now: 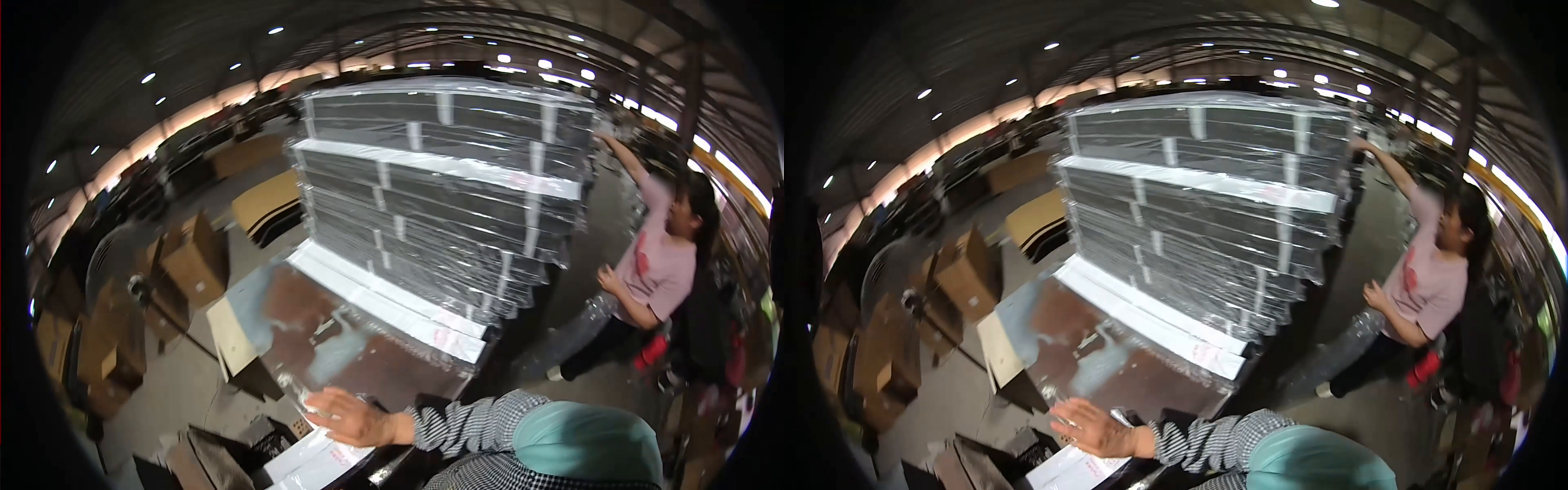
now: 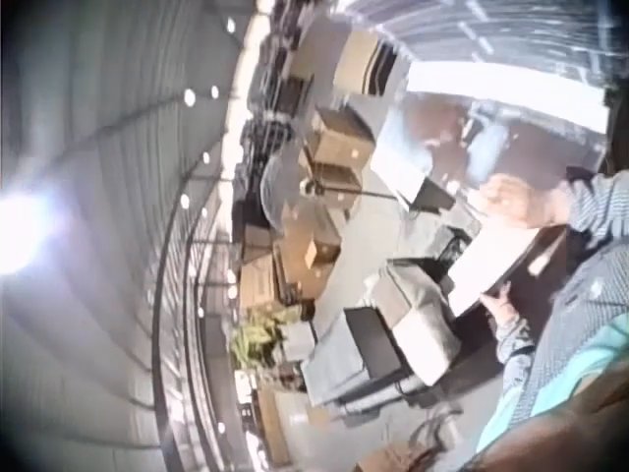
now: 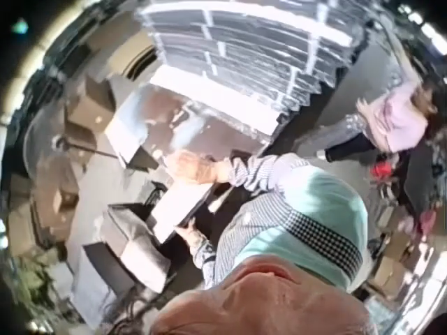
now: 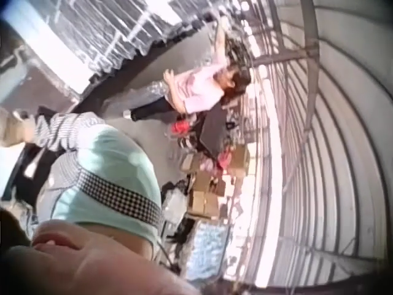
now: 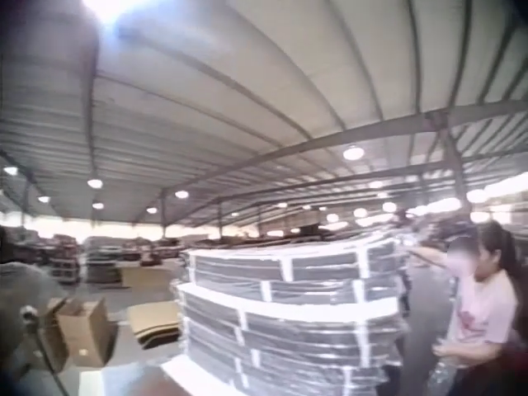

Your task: Marking cardboard shipping boxes with a pen and then organizing long wrapped components on a warehouse pallet.

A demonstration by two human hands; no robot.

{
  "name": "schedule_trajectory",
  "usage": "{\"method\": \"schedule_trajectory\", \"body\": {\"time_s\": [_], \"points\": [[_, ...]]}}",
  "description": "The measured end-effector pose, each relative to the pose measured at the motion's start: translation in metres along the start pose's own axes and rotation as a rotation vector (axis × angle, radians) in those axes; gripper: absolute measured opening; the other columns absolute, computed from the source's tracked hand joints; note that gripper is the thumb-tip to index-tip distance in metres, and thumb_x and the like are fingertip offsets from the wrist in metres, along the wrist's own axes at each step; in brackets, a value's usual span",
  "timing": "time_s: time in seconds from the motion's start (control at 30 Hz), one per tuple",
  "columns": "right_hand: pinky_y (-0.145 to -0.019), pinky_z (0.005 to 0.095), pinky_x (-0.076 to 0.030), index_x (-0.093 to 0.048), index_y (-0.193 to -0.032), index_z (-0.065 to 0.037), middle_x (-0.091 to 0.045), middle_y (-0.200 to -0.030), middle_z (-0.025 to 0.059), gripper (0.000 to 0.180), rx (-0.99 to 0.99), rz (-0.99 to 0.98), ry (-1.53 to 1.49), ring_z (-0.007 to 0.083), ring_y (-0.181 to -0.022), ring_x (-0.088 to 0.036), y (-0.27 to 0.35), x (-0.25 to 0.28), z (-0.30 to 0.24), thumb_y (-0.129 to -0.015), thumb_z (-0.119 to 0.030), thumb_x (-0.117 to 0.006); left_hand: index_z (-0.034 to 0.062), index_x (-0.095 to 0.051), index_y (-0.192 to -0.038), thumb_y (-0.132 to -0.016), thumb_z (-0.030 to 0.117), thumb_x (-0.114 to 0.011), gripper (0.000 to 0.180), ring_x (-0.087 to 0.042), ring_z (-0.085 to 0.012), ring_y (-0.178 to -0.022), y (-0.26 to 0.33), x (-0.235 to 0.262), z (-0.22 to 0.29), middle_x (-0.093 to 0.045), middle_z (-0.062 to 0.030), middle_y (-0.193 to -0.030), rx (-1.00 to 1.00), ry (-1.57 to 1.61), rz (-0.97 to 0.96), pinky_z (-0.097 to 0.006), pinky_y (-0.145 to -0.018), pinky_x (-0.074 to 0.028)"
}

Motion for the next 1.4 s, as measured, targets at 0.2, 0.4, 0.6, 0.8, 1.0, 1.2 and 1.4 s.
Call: {"method": "schedule_trajectory", "body": {"time_s": [0.2,0.4,0.6,0.8,1.0,1.2,1.4], "points": [[-0.110,0.0484,-0.040,-0.057,-0.132,0.000,-0.041,-0.145,0.0243,0.066,-0.260,0.527,0.644,0.0431,-0.131,-0.047,0.024,0.312,0.057,-0.072,-0.015,-0.081,-0.0014,-0.031,-0.145,-0.092,0.011,-0.069,0.067,-0.063,-0.0357,-0.102,-0.015,-0.049,-0.072,-0.048,-0.0221,-0.134,0.373,0.130,-0.451,-0.043,-0.074,-0.063],[-0.106,0.0463,-0.040,-0.047,-0.137,0.001,-0.044,-0.139,0.0216,0.074,-0.709,0.344,1.015,0.0394,-0.128,-0.045,0.096,0.493,0.108,-0.082,-0.039,-0.077,0.0183,-0.050,-0.124,-0.098,0.055,-0.052,0.045,-0.052,-0.0332,-0.131,-0.005,-0.285,-0.084,-0.056,-0.0149,-0.139,0.793,0.166,-0.409,-0.061,-0.104,-0.035],[-0.080,0.0359,-0.045,-0.056,-0.094,-0.001,-0.056,-0.101,0.0141,0.037,-0.692,0.341,0.598,0.0259,-0.088,-0.054,0.082,0.521,0.121,-0.094,-0.037,-0.067,0.0173,-0.042,-0.147,-0.098,0.057,-0.053,0.064,-0.047,-0.0310,-0.136,0.048,-0.514,-0.013,-0.052,-0.0149,-0.146,0.542,0.168,-1.019,-0.056,-0.113,-0.032],[-0.087,0.0427,-0.048,-0.050,-0.104,-0.003,-0.051,-0.105,0.0168,0.056,-0.828,0.081,0.672,0.0368,-0.100,-0.055,0.122,0.500,0.135,-0.074,-0.036,-0.084,0.0111,-0.051,-0.139,-0.090,0.067,-0.058,0.075,-0.054,-0.0382,-0.129,0.071,-0.547,0.073,-0.056,-0.0208,-0.140,0.525,0.575,-1.170,-0.060,-0.107,-0.042],[-0.083,0.0472,-0.044,-0.051,-0.105,-0.002,-0.048,-0.105,0.0181,0.055,-0.576,0.254,0.668,0.0407,-0.099,-0.051,0.114,0.392,0.100,-0.060,-0.018,-0.079,0.0047,-0.050,-0.140,-0.094,0.023,-0.069,0.054,-0.062,-0.0292,-0.118,0.025,-0.447,0.013,-0.064,-0.0157,-0.128,0.432,0.439,-0.673,-0.044,-0.097,-0.054],[-0.091,0.0511,-0.043,-0.046,-0.131,-0.001,-0.043,-0.116,0.0212,0.078,-0.821,0.121,0.464,0.0428,-0.109,-0.048,0.178,0.235,0.042,-0.063,-0.019,-0.081,0.0087,-0.029,-0.151,-0.084,0.008,-0.079,0.084,-0.058,-0.0270,-0.120,0.028,-0.318,-0.125,-0.055,-0.0143,-0.136,0.233,0.152,-0.414,-0.042,-0.096,-0.053],[-0.087,0.0522,-0.043,-0.050,-0.142,-0.010,-0.060,-0.110,0.0247,0.077,-0.832,-0.154,0.206,0.0418,-0.101,-0.054,0.345,0.129,0.062,-0.071,-0.023,-0.077,0.0075,-0.017,-0.153,-0.071,0.022,-0.092,0.112,-0.047,-0.0300,-0.133,0.026,-0.209,-0.297,-0.045,-0.0176,-0.146,0.576,-0.156,-0.270,-0.043,-0.104,-0.046]]}}
Point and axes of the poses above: each hand's wrist, its own y-axis away from the middle knuckle, its own x-axis out of the back of the hand, z = x × y, the point moved 1 cm from there along -y, towards the middle knuckle
